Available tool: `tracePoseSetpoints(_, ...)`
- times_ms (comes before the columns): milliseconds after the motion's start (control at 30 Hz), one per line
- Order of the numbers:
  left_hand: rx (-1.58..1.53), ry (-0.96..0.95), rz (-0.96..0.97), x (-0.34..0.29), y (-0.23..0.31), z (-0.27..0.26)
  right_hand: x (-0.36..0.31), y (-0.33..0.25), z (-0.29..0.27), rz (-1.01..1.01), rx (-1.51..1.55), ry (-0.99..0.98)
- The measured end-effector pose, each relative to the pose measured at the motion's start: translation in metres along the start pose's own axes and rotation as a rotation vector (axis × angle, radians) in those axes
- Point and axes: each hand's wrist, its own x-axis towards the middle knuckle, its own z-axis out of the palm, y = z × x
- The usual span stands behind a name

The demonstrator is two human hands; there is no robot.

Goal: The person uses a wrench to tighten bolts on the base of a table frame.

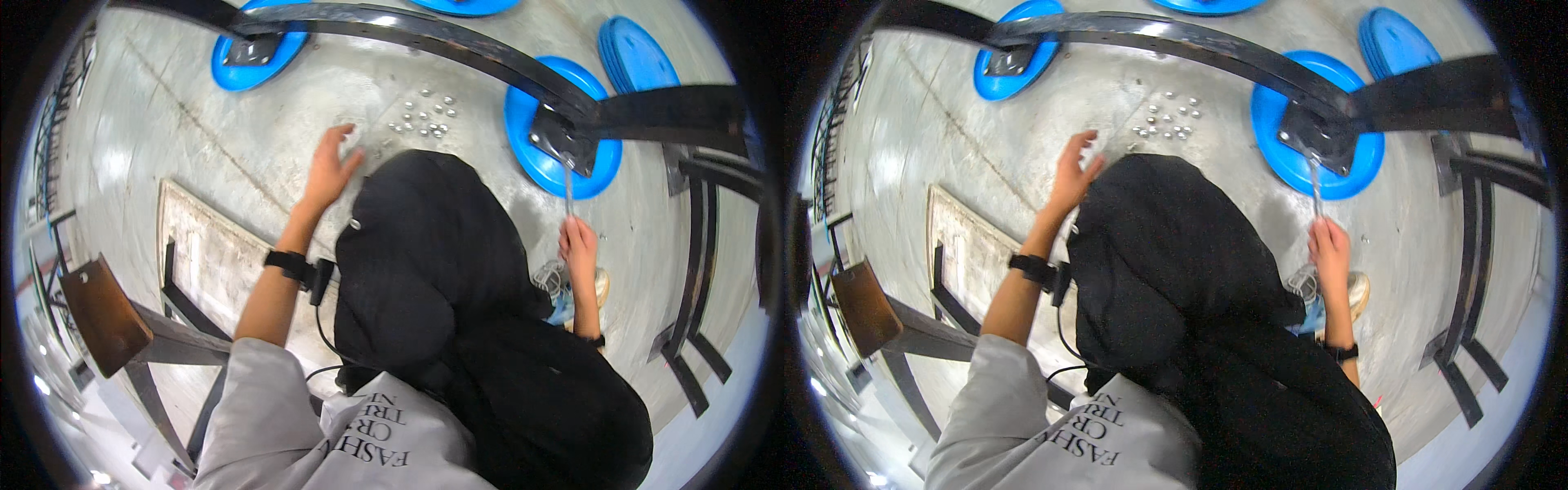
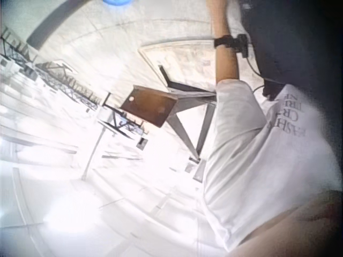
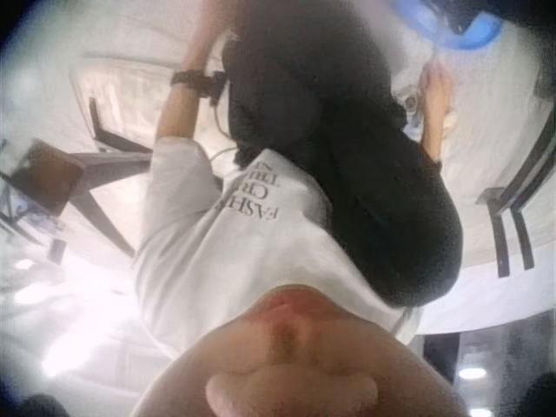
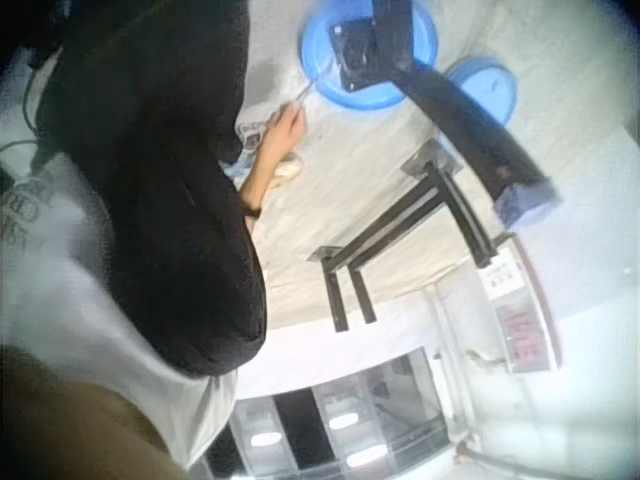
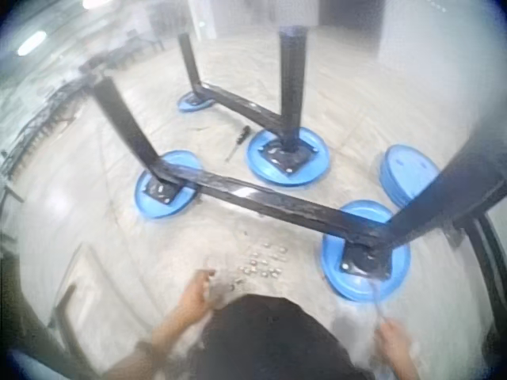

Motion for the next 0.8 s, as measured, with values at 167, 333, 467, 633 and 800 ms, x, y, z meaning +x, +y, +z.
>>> tracePoseSetpoints(167,-0.079,-0.098,-0.157,-0.050,0.018,0.035,-0.044,0.021,-0.034,0.042,0.013,0.100)
tracePoseSetpoints(333,-0.089,0.099,-0.276,-0.061,0.022,0.052,-0.075,0.018,-0.061,-0.001,-0.044,0.131)
tracePoseSetpoints(467,-0.185,0.258,-0.271,-0.052,0.011,0.057,-0.092,0.016,-0.070,0.049,0.091,0.270)
tracePoseSetpoints(633,-0.117,0.274,-0.138,-0.029,0.000,0.057,-0.095,0.023,-0.069,0.034,0.037,0.252)
tracePoseSetpoints(800,-0.030,0.151,-0.087,-0.010,-0.016,0.058,-0.096,0.014,-0.057,0.017,-0.028,0.221)
